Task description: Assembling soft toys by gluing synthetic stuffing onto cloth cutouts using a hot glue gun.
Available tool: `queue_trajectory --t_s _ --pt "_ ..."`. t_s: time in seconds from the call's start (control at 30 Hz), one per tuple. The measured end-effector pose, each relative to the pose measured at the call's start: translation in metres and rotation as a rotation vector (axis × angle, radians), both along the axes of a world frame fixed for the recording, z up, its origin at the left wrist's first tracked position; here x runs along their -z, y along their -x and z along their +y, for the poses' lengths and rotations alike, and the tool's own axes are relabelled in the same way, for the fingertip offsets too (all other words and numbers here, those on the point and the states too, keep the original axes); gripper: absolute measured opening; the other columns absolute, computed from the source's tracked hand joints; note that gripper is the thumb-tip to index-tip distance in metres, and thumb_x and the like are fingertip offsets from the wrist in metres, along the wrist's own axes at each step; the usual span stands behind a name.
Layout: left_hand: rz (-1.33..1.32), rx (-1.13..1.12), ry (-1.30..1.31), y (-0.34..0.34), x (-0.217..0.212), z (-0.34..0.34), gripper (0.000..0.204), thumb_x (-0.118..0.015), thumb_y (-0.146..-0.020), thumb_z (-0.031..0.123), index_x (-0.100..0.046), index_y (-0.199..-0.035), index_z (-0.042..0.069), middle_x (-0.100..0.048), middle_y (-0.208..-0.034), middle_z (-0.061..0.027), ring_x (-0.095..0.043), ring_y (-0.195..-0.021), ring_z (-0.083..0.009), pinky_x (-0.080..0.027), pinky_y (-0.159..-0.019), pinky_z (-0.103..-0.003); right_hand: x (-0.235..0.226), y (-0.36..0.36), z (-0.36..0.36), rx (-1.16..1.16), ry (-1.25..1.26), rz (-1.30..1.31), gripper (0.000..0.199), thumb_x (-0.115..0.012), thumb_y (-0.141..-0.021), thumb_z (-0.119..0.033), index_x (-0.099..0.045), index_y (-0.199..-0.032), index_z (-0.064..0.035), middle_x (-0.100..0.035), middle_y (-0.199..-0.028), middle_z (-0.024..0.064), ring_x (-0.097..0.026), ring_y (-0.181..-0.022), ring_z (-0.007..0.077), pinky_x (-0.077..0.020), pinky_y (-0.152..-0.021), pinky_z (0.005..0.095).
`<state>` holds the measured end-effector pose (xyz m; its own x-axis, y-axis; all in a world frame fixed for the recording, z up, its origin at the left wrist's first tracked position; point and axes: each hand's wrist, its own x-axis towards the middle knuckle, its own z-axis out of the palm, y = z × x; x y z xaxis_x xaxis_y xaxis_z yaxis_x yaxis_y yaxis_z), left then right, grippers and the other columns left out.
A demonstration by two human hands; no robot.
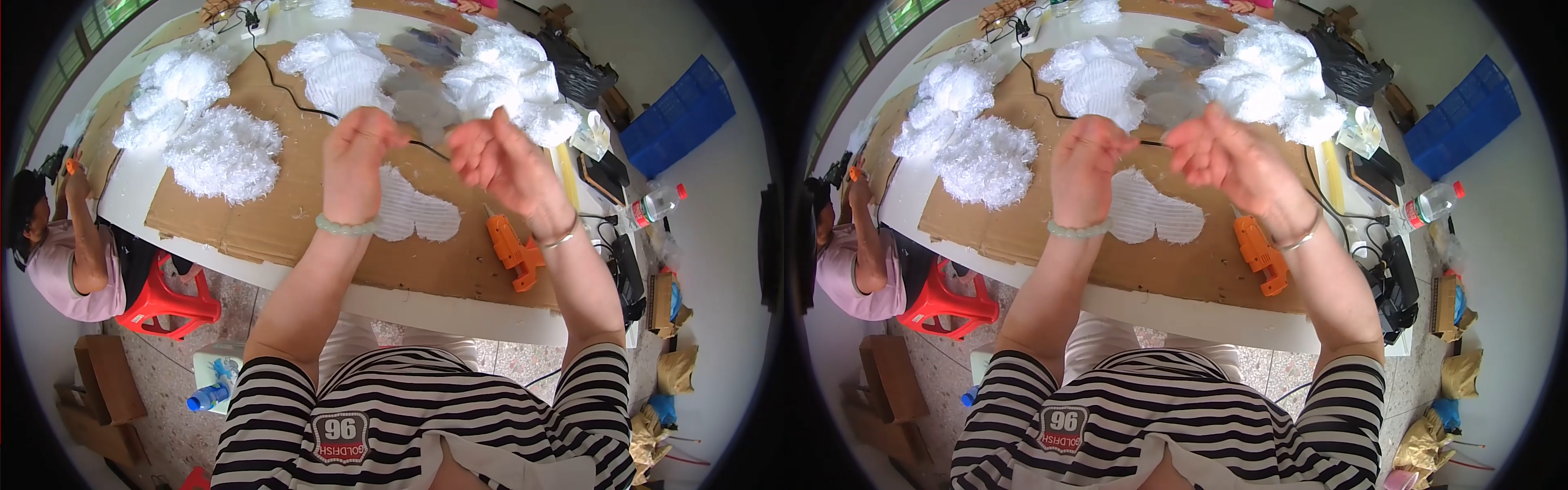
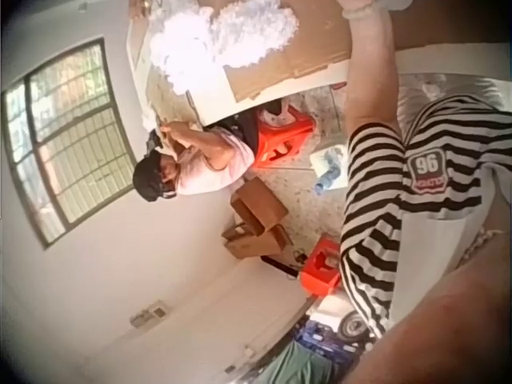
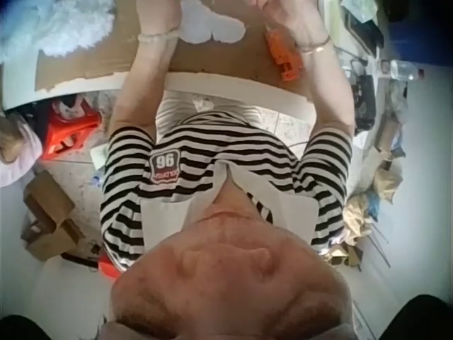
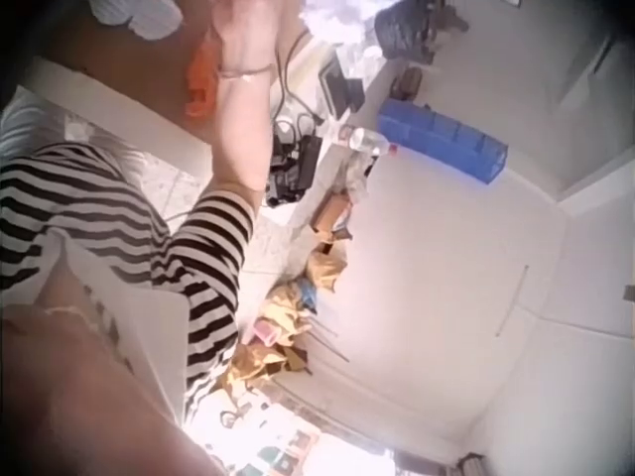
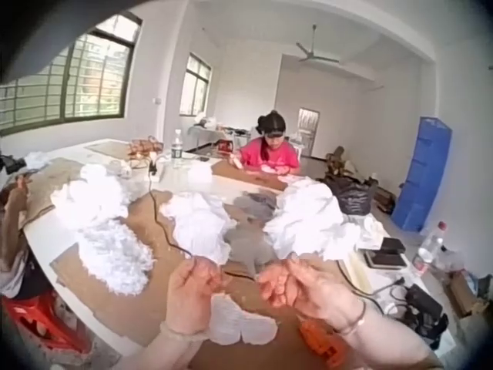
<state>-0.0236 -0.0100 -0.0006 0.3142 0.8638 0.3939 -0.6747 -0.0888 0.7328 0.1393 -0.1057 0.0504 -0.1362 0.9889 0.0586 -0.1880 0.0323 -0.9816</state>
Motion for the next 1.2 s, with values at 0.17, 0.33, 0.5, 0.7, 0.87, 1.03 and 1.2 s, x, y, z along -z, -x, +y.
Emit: queue_trajectory --t_s 0.17,0.33,0.5,0.7,0.87,1.03,1.2 --pt "-0.219 -0.035 0.004 0.057 -0.019 -0.012 0.033 -0.044 -0.097 0.022 -0.040 -0.068 0.007 -0.037 -0.060 -0.0009 -0.036 -0.054 -0.0121 -0.043 -0.066 -0.033 -0.007 -0.049 0.041 0.502 -0.011 -0.388 0.018 -0.057 -0.091 -0.018 -0.062 -0.098 -0.0018 -0.062 -0.079 0.0025 -0.053 -0.063 0.0077 -0.0452 -0.059 0.0203" --pt "0.189 -0.254 -0.367 0.148 0.004 -0.037 0.011 -0.054 -0.089 0.005 -0.057 -0.093 -0.004 -0.055 -0.078 -0.0110 -0.054 -0.072 -0.0181 -0.048 -0.081 -0.038 0.031 -0.085 0.101 0.507 0.066 -0.712 0.022 -0.061 -0.084 -0.014 -0.062 -0.102 -0.0016 -0.064 -0.082 0.0041 -0.056 -0.068 0.0104 -0.0468 -0.064 0.0225" --pt "0.574 -0.567 -0.042 0.245 0.070 -0.056 0.015 -0.063 -0.084 0.005 -0.062 -0.098 -0.001 -0.059 -0.088 -0.0085 -0.056 -0.075 -0.0128 -0.045 -0.071 -0.025 0.056 -0.068 0.145 0.519 -0.040 -1.544 0.068 -0.067 -0.067 -0.048 -0.058 -0.119 -0.0047 -0.057 -0.118 0.0178 -0.053 -0.111 0.0346 -0.0430 -0.094 0.0383" --pt "1.672 -0.739 -0.180 0.326 0.133 -0.092 0.020 -0.069 -0.074 0.002 -0.066 -0.094 0.006 -0.063 -0.081 -0.0086 -0.060 -0.072 -0.0181 -0.048 -0.063 -0.030 0.046 -0.068 0.158 0.361 0.083 -1.586 0.086 -0.075 -0.061 -0.049 -0.048 -0.130 -0.0032 -0.053 -0.124 0.0203 -0.052 -0.114 0.0323 -0.0406 -0.096 0.0351" --pt "1.626 -0.625 -0.531 0.308 0.113 -0.089 0.007 -0.067 -0.071 0.000 -0.060 -0.074 0.002 -0.061 -0.077 -0.0141 -0.060 -0.071 -0.0331 -0.048 -0.063 -0.039 0.044 -0.083 0.167 0.271 0.053 -1.481 0.093 -0.079 -0.059 -0.040 -0.040 -0.137 -0.0061 -0.050 -0.129 0.0187 -0.050 -0.117 0.0307 -0.0397 -0.097 0.0342" --pt "1.445 -0.679 -0.702 0.261 0.057 -0.067 0.011 -0.067 -0.072 0.001 -0.056 -0.073 0.000 -0.059 -0.073 -0.0144 -0.058 -0.067 -0.0338 -0.046 -0.058 -0.038 0.034 -0.111 0.171 0.554 -0.043 -1.462 0.049 -0.074 -0.066 -0.027 -0.064 -0.110 -0.0082 -0.066 -0.101 0.0141 -0.062 -0.095 0.0310 -0.0478 -0.084 0.0331" --pt "1.070 -0.600 -1.074 0.199 0.013 -0.045 0.018 -0.073 -0.069 0.005 -0.056 -0.072 -0.001 -0.056 -0.071 -0.0111 -0.058 -0.065 -0.0298 -0.049 -0.061 -0.039 0.028 -0.124 0.153 0.606 -0.060 -1.100 0.023 -0.066 -0.078 -0.018 -0.065 -0.095 -0.0035 -0.066 -0.083 0.0069 -0.063 -0.072 0.0158 -0.0498 -0.064 0.0270"
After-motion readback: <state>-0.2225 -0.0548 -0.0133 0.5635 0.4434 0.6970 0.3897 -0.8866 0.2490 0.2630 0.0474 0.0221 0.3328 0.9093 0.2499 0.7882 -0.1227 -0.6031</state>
